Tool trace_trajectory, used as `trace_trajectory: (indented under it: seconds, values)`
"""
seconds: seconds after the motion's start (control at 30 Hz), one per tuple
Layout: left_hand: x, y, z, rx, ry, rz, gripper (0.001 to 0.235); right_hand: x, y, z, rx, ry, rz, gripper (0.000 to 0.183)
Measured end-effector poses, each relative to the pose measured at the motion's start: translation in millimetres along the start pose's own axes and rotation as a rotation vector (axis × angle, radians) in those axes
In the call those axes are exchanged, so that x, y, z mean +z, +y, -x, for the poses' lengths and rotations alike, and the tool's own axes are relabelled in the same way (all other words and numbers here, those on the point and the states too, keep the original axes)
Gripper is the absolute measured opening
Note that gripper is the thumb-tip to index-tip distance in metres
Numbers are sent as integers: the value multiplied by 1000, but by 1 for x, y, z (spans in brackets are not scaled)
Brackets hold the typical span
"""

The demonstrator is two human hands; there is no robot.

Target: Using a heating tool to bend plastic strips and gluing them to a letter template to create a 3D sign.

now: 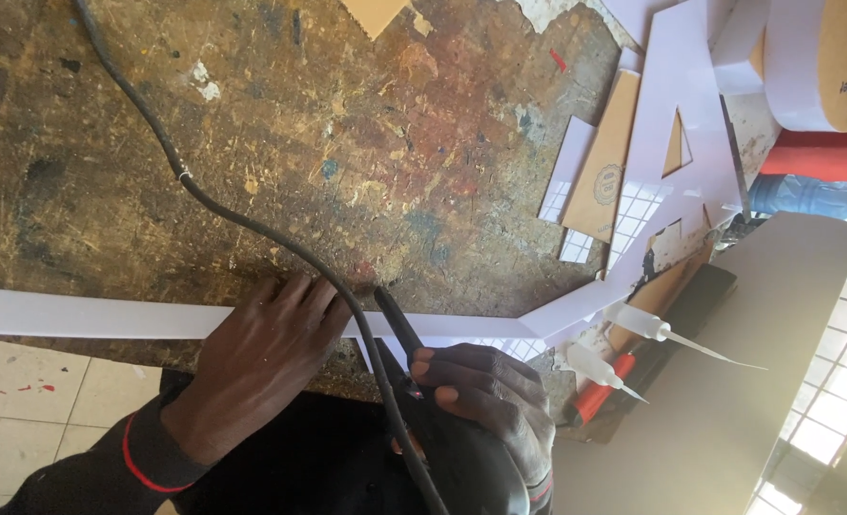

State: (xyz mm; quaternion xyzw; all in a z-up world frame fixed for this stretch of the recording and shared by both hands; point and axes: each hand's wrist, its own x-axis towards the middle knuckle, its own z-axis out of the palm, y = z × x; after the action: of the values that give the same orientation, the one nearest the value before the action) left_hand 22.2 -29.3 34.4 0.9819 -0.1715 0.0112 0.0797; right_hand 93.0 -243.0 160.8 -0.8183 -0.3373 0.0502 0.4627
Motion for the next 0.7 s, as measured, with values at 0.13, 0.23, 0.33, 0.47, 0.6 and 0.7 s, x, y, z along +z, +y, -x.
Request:
trace_trajectory:
  seconds: [0.13, 0.23, 0.33, 0.47, 0.6, 0.7]
  values:
    - [-6, -2, -3, -7, 23, -30, 63, -1, 5, 4, -47, -42, -23, 12]
    - [3, 0, 3, -12, 55, 7, 57, 3, 4, 3, -50, -23, -27, 36]
    - [5, 0, 4, 5, 16, -2, 41, 3, 5, 6, -62, -36, -32, 33]
    - [12, 1, 7, 4, 32, 88, 27, 4, -2, 9, -17, -36, -60, 26]
    - [6, 1, 5, 2, 83, -3, 42, 4, 1, 14, -28, -28, -60, 35]
    - [6, 6, 10, -32, 88, 10, 62, -1, 4, 19, -67, -61, -70, 31]
